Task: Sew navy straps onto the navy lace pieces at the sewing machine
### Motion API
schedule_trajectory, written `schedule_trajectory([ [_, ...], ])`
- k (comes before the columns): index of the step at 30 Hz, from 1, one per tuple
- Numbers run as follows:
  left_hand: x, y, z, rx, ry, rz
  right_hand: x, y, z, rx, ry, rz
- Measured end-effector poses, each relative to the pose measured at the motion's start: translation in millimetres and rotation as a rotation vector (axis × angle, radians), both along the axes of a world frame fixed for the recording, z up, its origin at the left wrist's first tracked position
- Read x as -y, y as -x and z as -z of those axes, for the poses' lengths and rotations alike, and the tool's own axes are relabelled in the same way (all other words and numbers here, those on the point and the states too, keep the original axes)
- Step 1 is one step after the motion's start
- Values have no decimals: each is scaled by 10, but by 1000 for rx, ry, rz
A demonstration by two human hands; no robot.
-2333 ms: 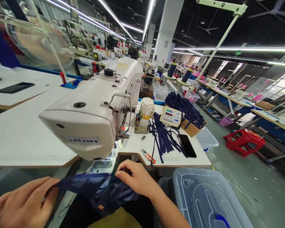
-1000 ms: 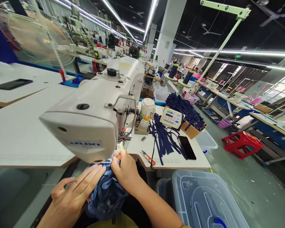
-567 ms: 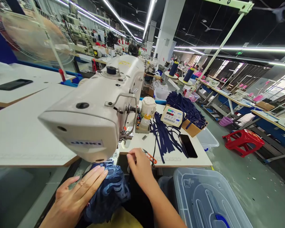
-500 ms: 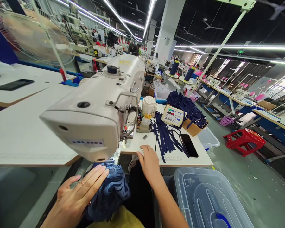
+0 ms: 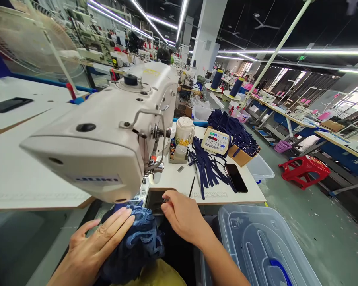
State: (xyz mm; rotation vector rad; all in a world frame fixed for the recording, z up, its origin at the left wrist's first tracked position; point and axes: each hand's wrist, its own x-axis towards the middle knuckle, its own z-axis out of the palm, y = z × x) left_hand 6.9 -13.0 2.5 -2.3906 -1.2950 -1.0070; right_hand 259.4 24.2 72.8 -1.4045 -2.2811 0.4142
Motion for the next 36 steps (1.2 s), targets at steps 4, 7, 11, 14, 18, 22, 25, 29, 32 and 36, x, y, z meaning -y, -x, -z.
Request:
schedule_trajectory([
  [4, -12, 12, 27, -18, -18, 15, -16, 194, -181, 33, 55, -133],
  [7, -5, 5, 16, -2, -20, 6, -103, 273, -112, 40, 7, -154],
  [11, 19, -18, 12, -41, 34, -10, -167, 326, -26, 67, -19, -146],
  [14, 12, -34, 46, -34, -13, -8, -166, 338, -14, 70, -13, -166],
  [18, -7, -36, 64, -63, -96, -13, -140, 332, 42, 56, -91, -179],
  [22, -7, 6, 33, -177, -99, -7, -139, 303, 183, 25, -164, -195],
  [25, -23, 50, 81, -199, -66, -24, -171, 273, 274, 19, -216, -209],
  [29, -52, 81, 239, -203, -27, 26, -227, 236, 315, 95, -318, -227],
  [32, -39, 66, 313, -184, -10, 4, -256, 214, 321, 165, -404, -259],
  [36, -21, 38, 239, -181, -41, -11, -267, 206, 307, 155, -409, -297],
])
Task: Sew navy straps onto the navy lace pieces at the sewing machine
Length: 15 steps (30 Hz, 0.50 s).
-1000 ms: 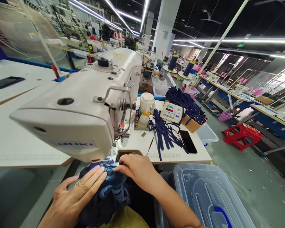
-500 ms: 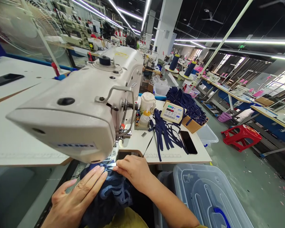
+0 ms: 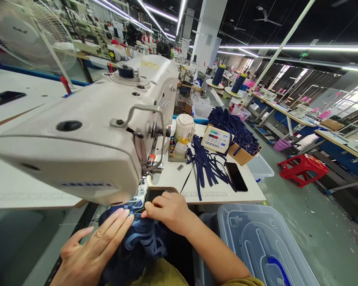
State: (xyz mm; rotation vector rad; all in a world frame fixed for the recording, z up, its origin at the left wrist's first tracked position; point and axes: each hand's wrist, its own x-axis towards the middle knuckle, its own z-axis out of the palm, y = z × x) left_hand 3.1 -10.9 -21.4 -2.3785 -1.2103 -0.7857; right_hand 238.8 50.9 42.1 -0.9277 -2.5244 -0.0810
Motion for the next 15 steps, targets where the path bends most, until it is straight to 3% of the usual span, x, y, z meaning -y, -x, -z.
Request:
schedule_trajectory([
  [3, 9, -25, -165, 12, -41, 33, 16, 6, -72, -113, 183, -1],
  [8, 55, -94, -385, 28, 47, -52, 60, 15, -232, -333, 473, 104],
  [15, 45, -95, -342, -33, -23, -18, 51, 148, -189, -261, 437, 32],
])
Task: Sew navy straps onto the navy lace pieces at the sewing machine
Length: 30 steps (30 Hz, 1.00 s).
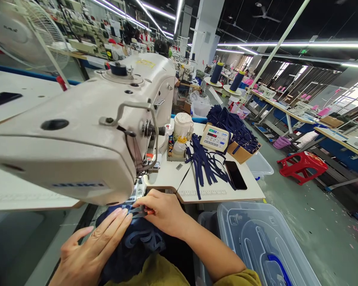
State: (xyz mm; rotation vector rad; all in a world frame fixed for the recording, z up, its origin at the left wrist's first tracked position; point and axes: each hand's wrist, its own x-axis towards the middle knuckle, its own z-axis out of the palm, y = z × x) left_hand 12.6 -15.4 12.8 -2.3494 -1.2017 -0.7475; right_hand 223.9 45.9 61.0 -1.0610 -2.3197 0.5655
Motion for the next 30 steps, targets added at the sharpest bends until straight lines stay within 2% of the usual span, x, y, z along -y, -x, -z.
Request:
schedule_trajectory([
  [4, 58, -56, -16, 61, 41, -40, 26, 89, 74, 40, -71, 43],
  [8, 101, -123, -58, 179, 69, -56, 88, 95, 144, -23, -190, -15],
  [12, 95, -184, -123, 175, 92, -86, 99, 20, 173, -18, -149, -75],
  [15, 69, -227, -146, 127, 66, -114, 92, -59, 119, -43, -12, -69],
  [17, 45, -248, -133, 103, 26, -110, 98, -104, 43, -52, 87, 51],
  [19, 21, -257, -116, 114, -7, -95, 113, -130, -47, 0, 112, 168],
  [20, 11, -258, -112, 124, -18, -82, 121, -135, -89, 32, 97, 181],
  [25, -20, -218, -97, 125, 2, 14, 141, -108, -215, 79, 44, 109],
  [30, -19, -176, 25, 232, -20, 118, 136, -68, -238, 137, 68, 74],
])
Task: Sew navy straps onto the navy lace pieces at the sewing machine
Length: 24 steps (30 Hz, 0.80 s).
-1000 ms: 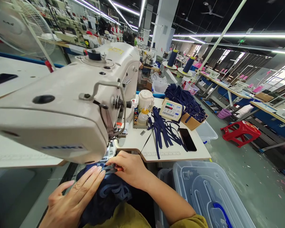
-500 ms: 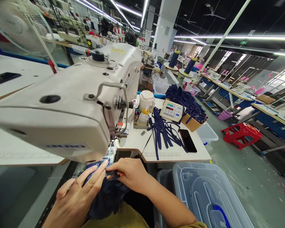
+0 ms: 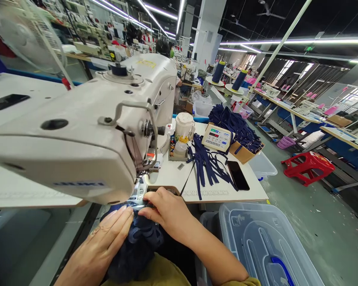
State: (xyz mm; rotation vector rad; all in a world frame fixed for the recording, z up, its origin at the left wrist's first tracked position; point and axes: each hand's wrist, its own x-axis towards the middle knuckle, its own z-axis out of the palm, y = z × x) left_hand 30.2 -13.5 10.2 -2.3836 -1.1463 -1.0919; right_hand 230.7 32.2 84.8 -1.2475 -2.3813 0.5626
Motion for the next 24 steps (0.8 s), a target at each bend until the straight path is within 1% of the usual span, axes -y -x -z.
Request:
schedule_trajectory([
  [3, 19, -1, 13, 19, -17, -21, -1, 22, 6, 15, -17, -5],
  [5, 34, 2, -28, 11, -30, -48, 2, 38, 19, 15, -37, 3],
  [9, 62, 12, -127, -100, -31, -71, 6, 57, 40, 12, -32, 26],
  [12, 82, -19, -153, -101, -32, -125, 3, 54, 37, 9, -18, 2],
  [16, 98, -73, -153, -102, -25, -192, -4, 47, 21, 31, -39, -12],
  [19, 96, -59, -156, -141, -19, -225, 1, 51, 23, 81, -91, -17],
  [22, 86, -21, -165, -247, -49, -209, 15, 63, 53, 142, -168, -11],
  [24, 84, -12, -179, -272, -67, -199, 27, 70, 82, 186, -213, -4],
])
